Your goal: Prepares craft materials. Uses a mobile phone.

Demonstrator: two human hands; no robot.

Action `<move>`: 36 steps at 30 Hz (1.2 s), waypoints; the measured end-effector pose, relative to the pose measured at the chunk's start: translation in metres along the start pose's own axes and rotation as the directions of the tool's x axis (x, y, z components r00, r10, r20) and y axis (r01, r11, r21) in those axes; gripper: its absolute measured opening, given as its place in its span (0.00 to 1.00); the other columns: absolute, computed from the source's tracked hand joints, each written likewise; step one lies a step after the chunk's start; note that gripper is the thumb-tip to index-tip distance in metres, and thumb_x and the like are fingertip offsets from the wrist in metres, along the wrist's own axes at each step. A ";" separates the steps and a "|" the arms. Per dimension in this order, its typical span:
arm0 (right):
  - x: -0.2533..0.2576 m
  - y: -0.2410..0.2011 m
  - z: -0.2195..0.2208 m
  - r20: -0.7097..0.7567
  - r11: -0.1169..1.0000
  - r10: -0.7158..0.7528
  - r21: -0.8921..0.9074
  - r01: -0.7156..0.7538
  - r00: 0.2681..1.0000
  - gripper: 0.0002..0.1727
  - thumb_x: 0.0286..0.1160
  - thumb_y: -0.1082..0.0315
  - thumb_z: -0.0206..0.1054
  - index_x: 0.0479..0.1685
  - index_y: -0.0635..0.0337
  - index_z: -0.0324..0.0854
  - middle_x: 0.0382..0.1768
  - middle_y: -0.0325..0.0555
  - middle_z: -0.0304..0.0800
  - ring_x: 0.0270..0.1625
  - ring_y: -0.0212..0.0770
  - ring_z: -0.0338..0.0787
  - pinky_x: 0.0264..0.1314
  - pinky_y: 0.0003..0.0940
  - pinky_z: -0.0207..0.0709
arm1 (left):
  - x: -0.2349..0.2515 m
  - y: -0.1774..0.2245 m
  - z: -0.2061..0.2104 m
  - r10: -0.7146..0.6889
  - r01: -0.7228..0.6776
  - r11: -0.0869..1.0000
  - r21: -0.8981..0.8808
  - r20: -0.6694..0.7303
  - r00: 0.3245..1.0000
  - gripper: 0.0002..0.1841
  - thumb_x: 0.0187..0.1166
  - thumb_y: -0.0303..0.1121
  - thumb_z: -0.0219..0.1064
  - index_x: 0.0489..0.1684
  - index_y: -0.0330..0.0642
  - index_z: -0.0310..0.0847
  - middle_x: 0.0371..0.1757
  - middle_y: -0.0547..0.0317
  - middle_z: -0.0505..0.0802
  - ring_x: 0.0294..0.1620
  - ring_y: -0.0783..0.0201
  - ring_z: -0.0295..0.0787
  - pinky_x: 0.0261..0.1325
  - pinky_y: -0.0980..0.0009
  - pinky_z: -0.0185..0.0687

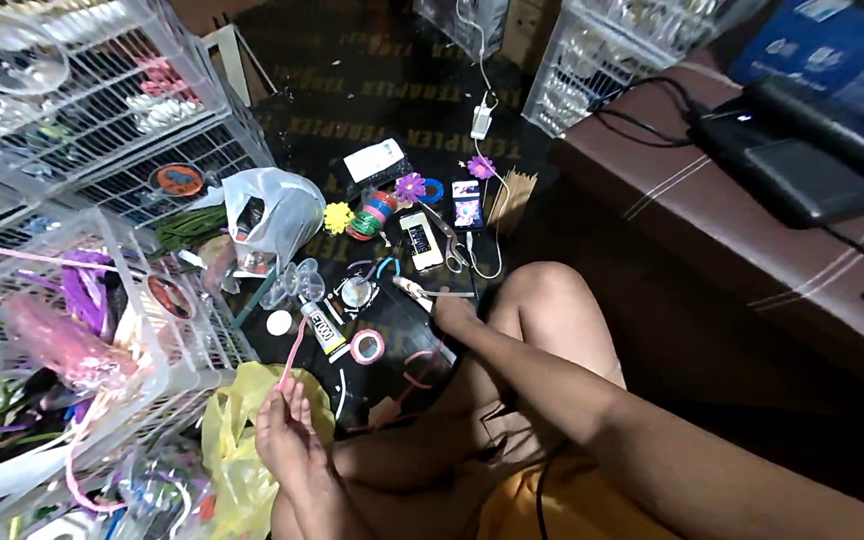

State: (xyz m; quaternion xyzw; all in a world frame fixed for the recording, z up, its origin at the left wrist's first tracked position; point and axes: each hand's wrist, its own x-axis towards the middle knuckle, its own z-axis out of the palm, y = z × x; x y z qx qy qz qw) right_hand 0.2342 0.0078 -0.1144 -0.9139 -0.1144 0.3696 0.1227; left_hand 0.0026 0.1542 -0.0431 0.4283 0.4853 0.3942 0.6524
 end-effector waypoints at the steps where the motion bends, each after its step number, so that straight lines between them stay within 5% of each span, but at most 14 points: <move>1: -0.006 -0.001 0.000 0.021 1.000 -0.010 -0.011 0.011 1.000 0.27 0.87 0.64 0.55 0.81 0.70 0.64 0.72 0.68 0.80 0.73 0.64 0.83 0.70 0.61 0.76 | 0.000 0.000 0.001 0.004 -0.004 1.000 -0.003 0.001 1.000 0.10 0.93 0.30 0.53 0.56 0.38 0.78 0.46 0.62 0.96 0.43 0.75 0.93 0.41 0.80 0.87; 7: 0.000 -0.009 0.006 0.117 0.986 0.011 0.163 -0.030 0.993 0.34 0.91 0.43 0.50 0.70 0.69 0.80 0.73 0.65 0.81 0.79 0.61 0.78 0.79 0.61 0.68 | 0.000 -0.002 0.003 0.020 -0.021 0.999 0.033 0.046 0.999 0.09 0.92 0.28 0.52 0.54 0.37 0.79 0.43 0.61 0.96 0.42 0.74 0.94 0.42 0.80 0.87; 10: -0.004 -0.010 0.019 0.126 0.976 0.028 0.212 -0.055 0.992 0.31 0.89 0.46 0.54 0.66 0.68 0.81 0.70 0.64 0.82 0.76 0.59 0.81 0.75 0.60 0.72 | 0.000 -0.001 0.001 0.008 -0.011 0.999 0.048 0.060 0.998 0.10 0.92 0.29 0.52 0.55 0.37 0.79 0.45 0.60 0.96 0.43 0.74 0.94 0.43 0.79 0.87; 13: -0.011 -0.014 0.036 0.082 0.993 -0.034 0.117 0.025 0.996 0.28 0.90 0.52 0.54 0.77 0.64 0.74 0.71 0.64 0.82 0.75 0.61 0.82 0.73 0.61 0.75 | 0.001 -0.002 0.003 0.011 -0.015 0.999 0.049 0.081 0.997 0.10 0.92 0.29 0.52 0.54 0.37 0.80 0.44 0.61 0.96 0.42 0.74 0.94 0.43 0.80 0.88; 19: -0.002 -0.035 0.049 0.032 0.995 -0.091 -0.028 0.092 0.995 0.24 0.86 0.75 0.50 0.80 0.72 0.64 0.75 0.69 0.76 0.73 0.66 0.82 0.70 0.60 0.77 | 0.001 -0.005 -0.001 0.019 -0.027 0.997 0.067 0.120 0.993 0.10 0.92 0.28 0.52 0.54 0.36 0.79 0.45 0.60 0.96 0.43 0.73 0.94 0.45 0.78 0.88; 29: -0.009 -0.045 0.047 0.135 0.996 0.030 0.081 -0.041 0.990 0.22 0.81 0.73 0.59 0.73 0.71 0.73 0.75 0.66 0.77 0.75 0.61 0.82 0.69 0.57 0.79 | 0.001 -0.004 0.004 0.052 -0.061 0.995 0.078 0.103 0.993 0.09 0.91 0.27 0.54 0.57 0.34 0.77 0.46 0.57 0.96 0.43 0.70 0.95 0.47 0.77 0.89; 36: -0.026 -0.036 0.028 0.059 0.969 -0.106 0.230 0.090 0.993 0.24 0.85 0.59 0.61 0.67 0.72 0.75 0.67 0.67 0.82 0.71 0.60 0.84 0.69 0.58 0.77 | 0.001 -0.011 0.005 0.134 -0.174 0.960 0.218 0.188 0.973 0.14 0.91 0.26 0.52 0.63 0.26 0.77 0.47 0.53 0.95 0.45 0.71 0.94 0.48 0.76 0.87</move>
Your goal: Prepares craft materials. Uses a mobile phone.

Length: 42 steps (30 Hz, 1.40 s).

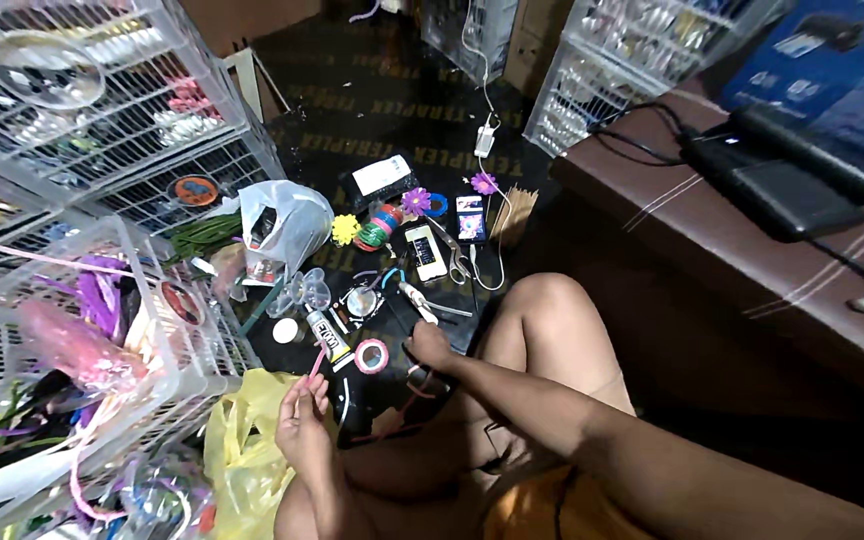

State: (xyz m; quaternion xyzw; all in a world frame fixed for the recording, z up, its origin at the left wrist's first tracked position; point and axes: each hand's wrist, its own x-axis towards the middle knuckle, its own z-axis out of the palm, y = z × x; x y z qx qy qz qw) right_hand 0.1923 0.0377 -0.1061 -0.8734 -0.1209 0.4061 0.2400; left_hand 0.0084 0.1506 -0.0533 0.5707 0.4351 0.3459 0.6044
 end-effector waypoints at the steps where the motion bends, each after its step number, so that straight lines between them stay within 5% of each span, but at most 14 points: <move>1: -0.003 0.001 -0.003 0.010 1.000 -0.018 0.023 0.018 1.000 0.22 0.85 0.59 0.61 0.63 0.72 0.77 0.64 0.66 0.84 0.68 0.60 0.86 0.68 0.58 0.77 | 0.000 0.000 0.003 0.005 -0.007 0.999 0.040 0.031 0.999 0.14 0.90 0.25 0.51 0.62 0.25 0.78 0.48 0.52 0.95 0.46 0.71 0.93 0.49 0.76 0.87; 4: -0.008 0.007 -0.007 0.069 0.992 -0.027 0.122 0.018 0.997 0.20 0.83 0.58 0.64 0.51 0.71 0.81 0.50 0.62 0.88 0.52 0.55 0.90 0.56 0.55 0.81 | -0.002 -0.004 0.009 -0.003 -0.017 0.991 0.135 0.148 0.989 0.14 0.88 0.24 0.53 0.60 0.23 0.79 0.51 0.47 0.94 0.49 0.70 0.93 0.52 0.74 0.88; 7: -0.007 0.012 -0.006 0.066 0.979 -0.112 0.176 0.099 0.992 0.19 0.82 0.58 0.64 0.52 0.70 0.81 0.45 0.60 0.88 0.45 0.52 0.90 0.52 0.53 0.81 | -0.005 -0.006 0.018 -0.021 -0.024 0.980 0.198 0.225 0.974 0.14 0.88 0.23 0.54 0.59 0.22 0.80 0.53 0.44 0.93 0.51 0.67 0.92 0.56 0.73 0.87; 13: 0.008 0.021 0.005 -0.009 0.992 -0.112 0.050 0.112 0.994 0.20 0.84 0.63 0.60 0.66 0.70 0.78 0.62 0.67 0.85 0.68 0.62 0.85 0.70 0.60 0.76 | -0.007 -0.011 0.020 -0.013 -0.054 0.967 0.248 0.259 0.966 0.14 0.88 0.23 0.54 0.58 0.23 0.83 0.52 0.45 0.94 0.50 0.69 0.92 0.55 0.74 0.87; 17: 0.017 0.013 0.013 -0.049 0.972 -0.147 -0.194 0.135 0.988 0.27 0.88 0.66 0.54 0.84 0.65 0.63 0.75 0.68 0.77 0.72 0.66 0.83 0.71 0.62 0.77 | -0.007 -0.012 0.019 0.003 -0.071 0.963 0.258 0.255 0.967 0.14 0.89 0.25 0.55 0.57 0.23 0.83 0.52 0.45 0.94 0.49 0.70 0.92 0.55 0.75 0.86; 23: 0.029 -0.018 0.024 -0.003 0.927 0.017 -0.375 -0.017 1.000 0.28 0.91 0.74 0.42 0.87 0.76 0.48 0.70 0.70 0.79 0.72 0.64 0.84 0.69 0.54 0.79 | -0.005 -0.013 0.019 -0.005 -0.072 0.956 0.285 0.261 0.965 0.13 0.88 0.26 0.57 0.57 0.24 0.84 0.51 0.45 0.93 0.49 0.70 0.92 0.57 0.74 0.86; 30: 0.038 -0.020 0.027 -0.012 0.960 0.060 -0.272 -0.061 0.998 0.24 0.92 0.75 0.41 0.83 0.75 0.58 0.78 0.69 0.71 0.74 0.65 0.81 0.70 0.56 0.78 | -0.003 -0.016 0.017 0.042 -0.134 0.951 0.280 0.313 0.949 0.14 0.87 0.26 0.58 0.55 0.23 0.84 0.50 0.46 0.94 0.48 0.72 0.93 0.57 0.75 0.87; 35: 0.033 -0.022 0.019 0.028 0.982 0.055 -0.180 -0.049 0.998 0.24 0.85 0.76 0.51 0.80 0.74 0.64 0.78 0.70 0.72 0.77 0.65 0.79 0.74 0.58 0.76 | -0.001 -0.017 0.017 0.083 -0.157 0.955 0.250 0.283 0.955 0.13 0.87 0.25 0.57 0.56 0.22 0.83 0.48 0.49 0.94 0.47 0.75 0.91 0.56 0.78 0.86; 42: 0.018 -0.023 0.003 0.019 0.992 -0.070 -0.107 0.072 0.997 0.22 0.83 0.64 0.60 0.67 0.72 0.77 0.70 0.66 0.81 0.73 0.62 0.83 0.70 0.62 0.76 | -0.004 -0.014 0.015 0.065 -0.129 0.954 0.272 0.232 0.971 0.14 0.88 0.26 0.56 0.56 0.22 0.83 0.51 0.45 0.93 0.48 0.73 0.91 0.56 0.76 0.85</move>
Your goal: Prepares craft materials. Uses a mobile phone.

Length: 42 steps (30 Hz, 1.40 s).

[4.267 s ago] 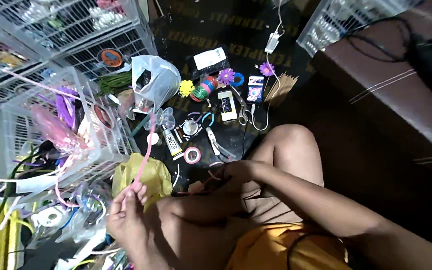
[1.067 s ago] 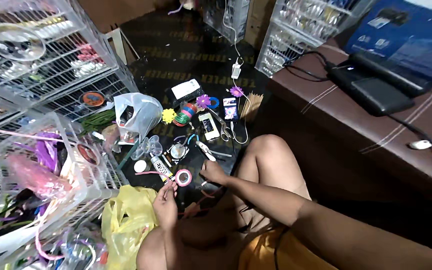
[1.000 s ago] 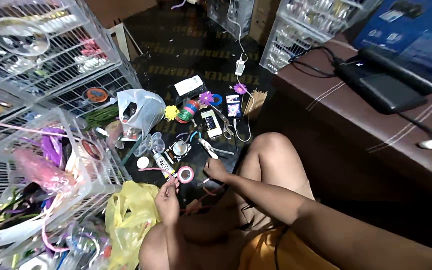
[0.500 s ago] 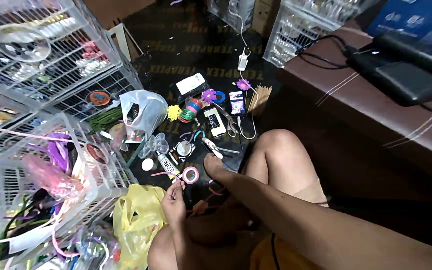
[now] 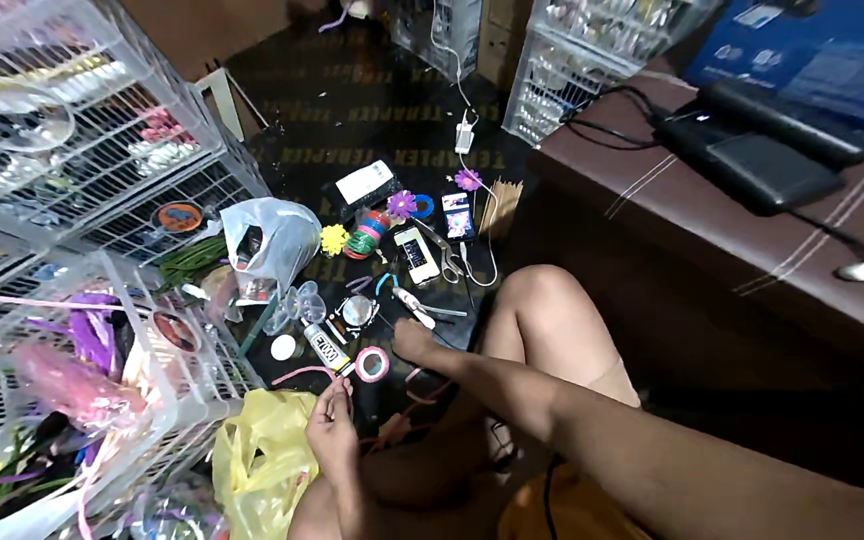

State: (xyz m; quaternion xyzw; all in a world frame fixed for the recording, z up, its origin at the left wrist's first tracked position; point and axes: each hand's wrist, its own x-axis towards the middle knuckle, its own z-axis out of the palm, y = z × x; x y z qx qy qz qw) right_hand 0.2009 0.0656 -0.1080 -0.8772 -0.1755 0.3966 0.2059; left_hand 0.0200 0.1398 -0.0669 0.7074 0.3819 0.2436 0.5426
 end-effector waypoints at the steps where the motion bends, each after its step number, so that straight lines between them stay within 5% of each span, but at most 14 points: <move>1: -0.002 0.001 -0.002 0.001 1.000 -0.015 -0.007 0.015 1.000 0.22 0.84 0.63 0.59 0.68 0.71 0.76 0.70 0.66 0.81 0.73 0.62 0.83 0.70 0.62 0.76 | 0.000 0.000 0.001 -0.001 0.001 1.000 0.002 0.003 1.000 0.14 0.88 0.26 0.57 0.56 0.22 0.83 0.51 0.45 0.93 0.48 0.72 0.91 0.56 0.76 0.85; 5: -0.007 0.001 -0.005 -0.012 0.966 -0.232 -0.117 0.229 0.973 0.24 0.88 0.61 0.52 0.77 0.65 0.70 0.62 0.67 0.86 0.68 0.66 0.86 0.67 0.64 0.77 | 0.000 0.000 0.004 0.007 -0.007 1.000 0.027 0.014 1.000 0.13 0.88 0.26 0.59 0.55 0.24 0.84 0.50 0.45 0.94 0.49 0.71 0.91 0.59 0.74 0.86; 8: -0.028 -0.009 -0.002 0.041 0.846 -0.506 -0.171 0.505 0.862 0.22 0.86 0.62 0.53 0.72 0.64 0.74 0.52 0.67 0.90 0.59 0.69 0.89 0.59 0.68 0.77 | 0.001 0.000 0.005 0.033 -0.032 0.999 0.034 -0.018 0.999 0.16 0.89 0.30 0.59 0.61 0.24 0.82 0.53 0.45 0.92 0.50 0.71 0.90 0.58 0.75 0.84; 10: -0.052 -0.017 0.011 0.056 0.711 -0.680 -0.191 0.677 0.731 0.20 0.83 0.63 0.58 0.67 0.63 0.79 0.44 0.64 0.91 0.50 0.67 0.91 0.51 0.69 0.78 | 0.002 -0.001 0.004 0.072 -0.071 0.997 0.010 -0.049 0.996 0.18 0.90 0.32 0.57 0.65 0.23 0.79 0.58 0.43 0.91 0.53 0.73 0.88 0.59 0.76 0.82; 13: -0.079 -0.017 0.037 -0.147 0.337 -0.938 -0.171 0.926 0.315 0.08 0.72 0.67 0.68 0.37 0.63 0.89 0.22 0.53 0.87 0.27 0.55 0.90 0.27 0.57 0.81 | 0.000 0.008 0.006 0.091 -0.104 0.983 -0.152 -0.095 0.991 0.21 0.94 0.32 0.42 0.62 0.21 0.77 0.52 0.53 0.94 0.51 0.74 0.92 0.59 0.75 0.87; 14: -0.085 -0.021 0.026 -0.121 0.263 -0.961 -0.113 0.958 0.250 0.08 0.72 0.67 0.70 0.35 0.63 0.88 0.22 0.53 0.87 0.27 0.53 0.90 0.29 0.56 0.81 | -0.002 0.014 0.007 0.072 -0.101 0.970 -0.219 -0.136 0.988 0.23 0.95 0.33 0.37 0.58 0.23 0.77 0.46 0.58 0.95 0.45 0.74 0.94 0.52 0.75 0.90; 18: -0.058 -0.025 -0.074 -0.120 0.568 -0.818 -0.006 0.823 0.563 0.14 0.86 0.66 0.60 0.54 0.67 0.87 0.39 0.61 0.92 0.46 0.59 0.93 0.53 0.62 0.82 | -0.009 0.019 -0.008 -0.047 -0.079 0.897 -0.434 -0.273 0.961 0.26 0.97 0.37 0.29 0.49 0.35 0.77 0.32 0.67 0.95 0.13 0.81 0.79 0.15 0.86 0.73; 21: 0.030 0.005 -0.120 -0.333 0.871 -0.480 -0.068 0.487 0.812 0.19 0.90 0.60 0.54 0.63 0.63 0.84 0.52 0.65 0.92 0.58 0.66 0.91 0.61 0.69 0.79 | -0.008 0.014 -0.027 -0.117 -0.073 0.802 -0.593 -0.276 0.954 0.28 0.97 0.42 0.28 0.47 0.41 0.79 0.26 0.72 0.91 0.06 0.84 0.64 0.09 0.88 0.59; 25: 0.114 0.070 -0.119 -0.297 0.962 -0.219 -0.227 0.154 0.930 0.23 0.83 0.67 0.61 0.77 0.54 0.80 0.79 0.72 0.70 0.82 0.75 0.66 0.75 0.76 0.63 | 0.003 0.014 -0.034 -0.184 0.046 0.624 -0.780 -0.090 0.979 0.30 0.97 0.47 0.28 0.40 0.50 0.81 0.17 0.79 0.83 0.06 0.87 0.63 0.09 0.91 0.58; 30: 0.142 0.088 -0.100 -0.325 0.968 -0.159 -0.238 0.083 0.932 0.27 0.82 0.67 0.62 0.82 0.42 0.77 0.89 0.69 0.54 0.88 0.75 0.55 0.81 0.76 0.54 | 0.003 0.015 -0.035 -0.162 0.249 0.444 -0.861 0.197 0.967 0.34 0.96 0.49 0.31 0.33 0.47 0.86 0.17 0.74 0.85 0.07 0.85 0.70 0.09 0.89 0.65; 33: 0.143 0.085 -0.104 -0.308 0.971 -0.162 -0.219 0.095 0.937 0.25 0.89 0.61 0.55 0.84 0.46 0.74 0.92 0.69 0.47 0.92 0.74 0.45 0.86 0.77 0.43 | 0.002 0.013 -0.035 -0.103 0.290 0.407 -0.866 0.272 0.957 0.29 0.94 0.48 0.41 0.35 0.45 0.89 0.18 0.72 0.86 0.09 0.83 0.73 0.11 0.88 0.68; 35: 0.126 0.060 -0.111 -0.370 0.966 -0.257 -0.121 0.228 0.893 0.24 0.90 0.56 0.56 0.77 0.56 0.80 0.86 0.70 0.62 0.89 0.72 0.58 0.83 0.75 0.53 | 0.000 0.013 -0.037 -0.050 0.280 0.435 -0.856 0.288 0.956 0.26 0.92 0.49 0.48 0.35 0.47 0.91 0.18 0.73 0.86 0.09 0.83 0.73 0.11 0.88 0.67; 38: 0.049 -0.009 -0.113 -0.338 0.769 -0.591 0.038 0.638 0.733 0.21 0.88 0.55 0.61 0.68 0.60 0.85 0.65 0.59 0.87 0.70 0.57 0.85 0.75 0.60 0.75 | -0.004 0.017 -0.042 0.070 0.277 0.444 -0.852 0.342 0.937 0.20 0.87 0.51 0.59 0.37 0.49 0.93 0.20 0.73 0.88 0.11 0.83 0.75 0.12 0.87 0.67; 42: -0.085 -0.051 -0.074 -0.041 0.316 -0.938 0.301 0.900 0.343 0.22 0.85 0.64 0.64 0.72 0.68 0.81 0.59 0.61 0.91 0.63 0.52 0.91 0.71 0.50 0.79 | -0.018 0.036 -0.047 0.159 0.241 0.458 -0.856 0.345 0.925 0.15 0.85 0.46 0.62 0.41 0.49 0.93 0.26 0.71 0.92 0.14 0.82 0.80 0.16 0.87 0.73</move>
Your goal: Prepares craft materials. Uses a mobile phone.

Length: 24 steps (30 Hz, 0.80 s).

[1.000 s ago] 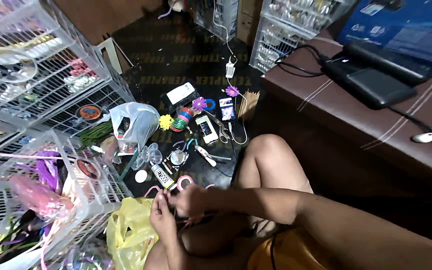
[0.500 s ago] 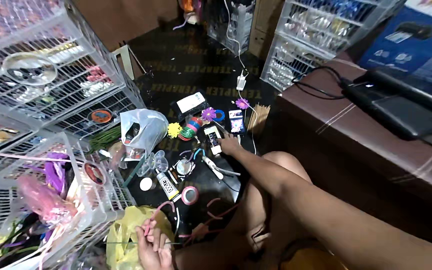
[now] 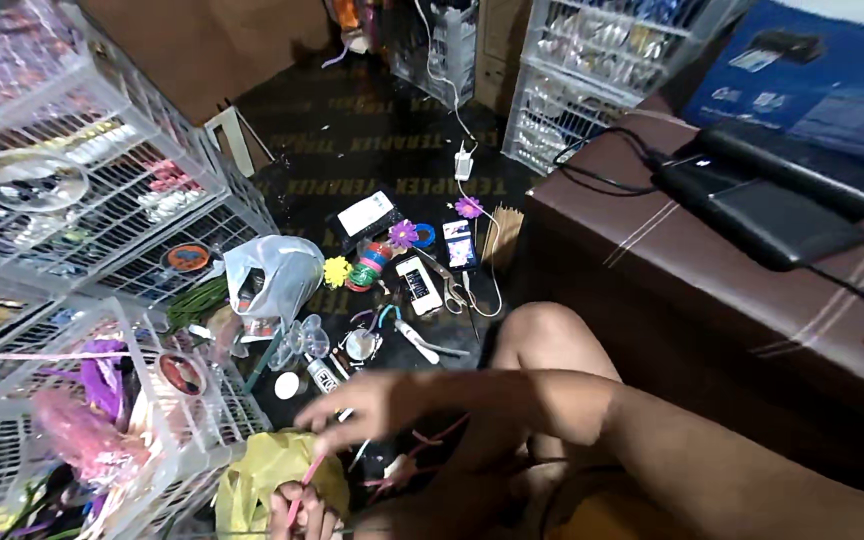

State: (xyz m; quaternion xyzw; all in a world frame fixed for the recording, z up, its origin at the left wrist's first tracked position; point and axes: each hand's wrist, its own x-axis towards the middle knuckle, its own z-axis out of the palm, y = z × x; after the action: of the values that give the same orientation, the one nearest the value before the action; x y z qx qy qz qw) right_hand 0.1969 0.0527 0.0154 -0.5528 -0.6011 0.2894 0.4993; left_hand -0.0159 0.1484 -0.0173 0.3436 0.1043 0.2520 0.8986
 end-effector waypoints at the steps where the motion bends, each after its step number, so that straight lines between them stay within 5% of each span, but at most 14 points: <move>1: -0.009 -0.014 0.020 -0.042 0.993 -0.119 -0.027 0.118 0.992 0.22 0.82 0.66 0.68 0.71 0.68 0.82 0.60 0.60 0.91 0.64 0.52 0.91 0.71 0.50 0.79 | -0.005 0.004 0.008 0.029 -0.029 1.000 0.005 -0.019 0.999 0.13 0.84 0.44 0.64 0.42 0.50 0.93 0.28 0.70 0.93 0.15 0.82 0.80 0.17 0.87 0.73; 3: -0.026 -0.025 0.055 -0.217 0.929 -0.332 -0.245 0.278 0.918 0.19 0.78 0.63 0.72 0.64 0.62 0.87 0.60 0.54 0.91 0.67 0.53 0.88 0.73 0.50 0.78 | -0.016 0.011 0.022 0.123 -0.120 0.992 0.047 -0.074 0.990 0.11 0.85 0.41 0.63 0.43 0.51 0.92 0.32 0.71 0.94 0.16 0.83 0.80 0.17 0.88 0.72; 6: -0.049 -0.046 0.088 -0.336 0.908 -0.368 -0.331 0.257 0.867 0.11 0.79 0.62 0.69 0.48 0.58 0.92 0.48 0.49 0.93 0.57 0.50 0.89 0.64 0.45 0.81 | -0.033 0.019 0.029 0.251 -0.246 0.968 0.051 -0.128 0.960 0.12 0.89 0.37 0.58 0.47 0.49 0.90 0.39 0.71 0.94 0.19 0.84 0.81 0.20 0.90 0.75; 10: -0.070 -0.044 0.130 -0.278 0.980 -0.105 0.132 0.146 0.955 0.15 0.80 0.67 0.68 0.57 0.71 0.84 0.44 0.60 0.92 0.46 0.51 0.94 0.53 0.45 0.88 | -0.037 0.015 0.039 0.350 -0.311 0.932 0.185 -0.243 0.905 0.18 0.95 0.36 0.45 0.48 0.50 0.86 0.33 0.73 0.93 0.13 0.84 0.77 0.16 0.89 0.73; 15: -0.069 -0.051 0.104 -0.133 0.938 0.239 0.286 -0.194 0.962 0.16 0.86 0.69 0.58 0.66 0.66 0.80 0.32 0.56 0.85 0.31 0.46 0.84 0.40 0.44 0.81 | 0.004 0.002 0.063 0.427 -0.258 0.863 0.435 -0.354 0.832 0.29 0.96 0.46 0.25 0.49 0.49 0.78 0.33 0.76 0.91 0.07 0.85 0.64 0.08 0.90 0.58; 17: -0.066 -0.049 0.085 -0.102 0.917 0.305 0.300 -0.263 0.947 0.18 0.89 0.65 0.55 0.69 0.64 0.79 0.32 0.51 0.85 0.31 0.41 0.82 0.41 0.39 0.80 | 0.025 0.008 0.059 0.442 -0.262 0.839 0.476 -0.317 0.839 0.35 0.94 0.52 0.20 0.53 0.48 0.78 0.38 0.75 0.94 0.11 0.83 0.71 0.11 0.88 0.63; 20: -0.070 -0.033 0.075 -0.197 0.915 0.242 0.371 -0.156 0.950 0.18 0.89 0.64 0.56 0.64 0.66 0.81 0.26 0.41 0.83 0.26 0.28 0.80 0.33 0.26 0.78 | 0.046 0.020 0.051 0.420 -0.254 0.829 0.498 -0.254 0.871 0.33 0.95 0.50 0.22 0.53 0.49 0.79 0.44 0.72 0.96 0.33 0.78 0.90 0.33 0.81 0.84; 22: -0.069 -0.026 0.069 -0.219 0.933 0.223 0.331 -0.143 0.950 0.17 0.90 0.65 0.56 0.63 0.68 0.80 0.25 0.42 0.83 0.25 0.30 0.82 0.31 0.27 0.80 | 0.050 0.015 0.051 0.359 -0.214 0.832 0.512 -0.203 0.911 0.25 0.96 0.40 0.31 0.54 0.47 0.80 0.46 0.69 0.96 0.40 0.74 0.93 0.39 0.78 0.89; 24: -0.066 -0.024 0.065 -0.218 0.979 0.192 0.112 -0.171 0.957 0.16 0.89 0.64 0.57 0.59 0.68 0.82 0.28 0.49 0.87 0.28 0.39 0.87 0.37 0.38 0.83 | 0.049 -0.001 0.055 0.297 -0.172 0.832 0.527 -0.161 0.941 0.22 0.95 0.34 0.34 0.51 0.44 0.79 0.43 0.67 0.96 0.35 0.75 0.92 0.36 0.79 0.88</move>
State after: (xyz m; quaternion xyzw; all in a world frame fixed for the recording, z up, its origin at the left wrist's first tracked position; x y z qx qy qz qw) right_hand 0.1209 -0.0025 -0.0027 -0.6115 -0.4728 0.2962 0.5611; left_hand 0.0462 0.1422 0.0221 0.5448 0.2298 0.3638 0.7197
